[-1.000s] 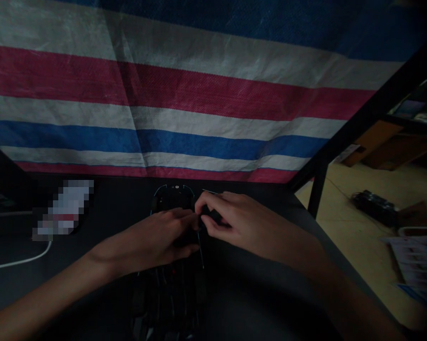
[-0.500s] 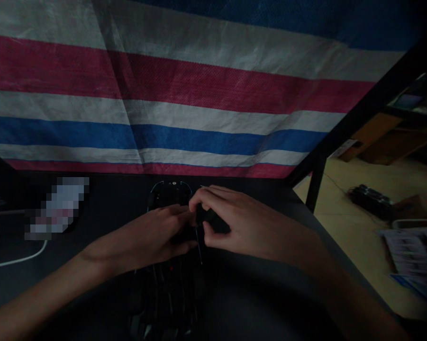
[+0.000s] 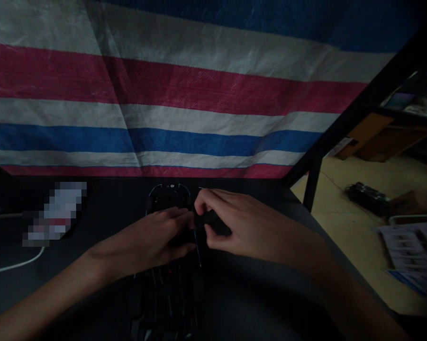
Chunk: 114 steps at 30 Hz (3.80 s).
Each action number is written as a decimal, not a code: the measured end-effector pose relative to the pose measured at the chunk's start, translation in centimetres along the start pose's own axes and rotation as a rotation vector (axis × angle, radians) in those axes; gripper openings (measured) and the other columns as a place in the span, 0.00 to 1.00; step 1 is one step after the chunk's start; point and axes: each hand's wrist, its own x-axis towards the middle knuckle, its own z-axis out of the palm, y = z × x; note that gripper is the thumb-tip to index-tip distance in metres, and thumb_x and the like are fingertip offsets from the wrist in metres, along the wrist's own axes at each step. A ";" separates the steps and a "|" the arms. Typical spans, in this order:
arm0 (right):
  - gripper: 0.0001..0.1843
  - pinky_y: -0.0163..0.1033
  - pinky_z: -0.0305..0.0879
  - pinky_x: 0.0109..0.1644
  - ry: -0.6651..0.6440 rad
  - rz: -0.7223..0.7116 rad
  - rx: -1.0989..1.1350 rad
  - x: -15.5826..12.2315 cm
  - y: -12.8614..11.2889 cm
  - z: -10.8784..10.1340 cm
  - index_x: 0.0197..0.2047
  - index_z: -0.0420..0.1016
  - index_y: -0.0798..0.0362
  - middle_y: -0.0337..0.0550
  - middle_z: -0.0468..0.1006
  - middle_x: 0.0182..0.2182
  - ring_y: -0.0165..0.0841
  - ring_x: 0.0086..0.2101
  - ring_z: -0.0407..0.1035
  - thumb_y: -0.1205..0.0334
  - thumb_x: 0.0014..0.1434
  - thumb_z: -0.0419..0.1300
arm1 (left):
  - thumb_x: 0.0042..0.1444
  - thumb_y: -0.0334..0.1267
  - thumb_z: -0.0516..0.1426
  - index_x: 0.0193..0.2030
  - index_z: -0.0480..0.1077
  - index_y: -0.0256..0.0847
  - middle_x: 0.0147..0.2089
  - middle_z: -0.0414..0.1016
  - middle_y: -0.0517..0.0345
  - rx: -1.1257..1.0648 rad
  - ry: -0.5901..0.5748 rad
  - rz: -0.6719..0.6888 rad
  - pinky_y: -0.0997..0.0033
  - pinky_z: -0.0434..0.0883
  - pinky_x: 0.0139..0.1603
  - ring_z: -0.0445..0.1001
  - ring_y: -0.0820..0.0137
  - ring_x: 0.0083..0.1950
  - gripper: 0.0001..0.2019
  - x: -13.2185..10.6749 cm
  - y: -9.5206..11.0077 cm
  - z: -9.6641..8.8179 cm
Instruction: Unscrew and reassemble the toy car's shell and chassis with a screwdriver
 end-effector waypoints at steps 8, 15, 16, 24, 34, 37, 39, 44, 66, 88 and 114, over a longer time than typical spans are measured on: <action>0.12 0.37 0.62 0.41 -0.022 -0.023 0.004 0.3 -0.8 0.0 0.44 0.64 0.50 0.39 0.70 0.42 0.29 0.35 0.65 0.74 0.58 0.56 | 0.68 0.41 0.57 0.53 0.74 0.42 0.59 0.74 0.50 -0.019 0.044 0.043 0.64 0.73 0.53 0.77 0.60 0.55 0.11 0.0 -0.6 0.5; 0.12 0.36 0.60 0.38 -0.038 -0.050 0.054 0.6 -0.5 0.4 0.41 0.65 0.50 0.40 0.69 0.44 0.29 0.35 0.66 0.75 0.56 0.55 | 0.67 0.38 0.58 0.53 0.74 0.41 0.58 0.75 0.51 -0.035 0.015 0.021 0.66 0.74 0.51 0.79 0.61 0.52 0.10 -0.1 -0.2 0.0; 0.12 0.36 0.60 0.39 -0.038 -0.056 0.066 0.7 -0.4 0.4 0.40 0.65 0.50 0.40 0.69 0.44 0.29 0.35 0.66 0.76 0.56 0.55 | 0.67 0.38 0.58 0.53 0.74 0.41 0.58 0.75 0.51 -0.037 0.017 0.026 0.65 0.74 0.51 0.79 0.61 0.53 0.11 -0.1 -0.2 0.0; 0.17 0.38 0.61 0.45 0.019 -0.099 0.153 1.5 0.1 0.8 0.39 0.61 0.49 0.39 0.70 0.41 0.32 0.41 0.65 0.81 0.54 0.50 | 0.67 0.39 0.58 0.54 0.73 0.40 0.57 0.76 0.50 -0.019 0.040 0.028 0.62 0.73 0.54 0.78 0.60 0.52 0.12 -0.1 -0.4 0.2; 0.23 0.37 0.62 0.46 0.045 -0.087 0.321 1.9 0.1 1.3 0.39 0.61 0.48 0.36 0.67 0.37 0.30 0.41 0.65 0.84 0.46 0.46 | 0.67 0.40 0.58 0.51 0.74 0.40 0.47 0.80 0.53 -0.020 0.010 -0.003 0.63 0.73 0.49 0.80 0.63 0.44 0.09 -0.2 -0.2 0.0; 0.25 0.38 0.60 0.48 0.043 -0.117 0.416 2.0 0.2 1.5 0.38 0.62 0.48 0.33 0.68 0.31 0.30 0.40 0.66 0.85 0.41 0.45 | 0.66 0.39 0.59 0.52 0.74 0.41 0.51 0.79 0.53 -0.034 0.027 0.012 0.62 0.73 0.52 0.80 0.63 0.46 0.10 -0.2 -0.3 0.0; 0.21 0.39 0.60 0.49 0.038 -0.118 0.437 2.1 0.4 1.7 0.33 0.63 0.50 0.32 0.68 0.30 0.30 0.37 0.66 0.84 0.41 0.45 | 0.66 0.38 0.59 0.52 0.75 0.43 0.53 0.78 0.53 -0.044 0.029 0.015 0.62 0.73 0.54 0.79 0.63 0.49 0.10 -0.2 -0.3 0.0; 0.16 0.44 0.57 0.55 0.098 -0.093 0.416 2.2 1.1 2.6 0.25 0.61 0.51 0.33 0.68 0.28 0.30 0.35 0.66 0.83 0.45 0.45 | 0.66 0.38 0.59 0.54 0.75 0.42 0.59 0.75 0.51 -0.041 0.026 0.021 0.63 0.73 0.56 0.78 0.60 0.55 0.12 -0.1 -0.3 0.0; 0.05 0.44 0.62 0.51 0.123 -0.057 -0.215 1.1 0.0 1.9 0.47 0.69 0.52 0.43 0.78 0.39 0.36 0.41 0.71 0.63 0.73 0.52 | 0.67 0.39 0.58 0.54 0.73 0.41 0.59 0.75 0.51 0.026 0.029 0.019 0.61 0.71 0.59 0.76 0.59 0.58 0.11 -0.1 0.1 0.0; 0.17 0.38 0.61 0.47 0.041 -0.238 0.079 1.2 -0.4 1.2 0.35 0.67 0.52 0.40 0.72 0.37 0.33 0.44 0.64 0.84 0.59 0.49 | 0.67 0.40 0.58 0.49 0.76 0.41 0.53 0.78 0.53 0.019 0.055 0.004 0.62 0.73 0.53 0.79 0.62 0.49 0.09 -0.2 0.0 0.1; 0.15 0.41 0.66 0.56 0.267 -0.122 0.249 2.1 -0.7 3.8 0.53 0.72 0.52 0.44 0.79 0.48 0.33 0.50 0.72 0.70 0.72 0.47 | 0.67 0.41 0.58 0.51 0.72 0.40 0.53 0.78 0.51 0.013 0.047 -0.007 0.61 0.73 0.53 0.78 0.60 0.51 0.10 -0.2 -0.2 0.3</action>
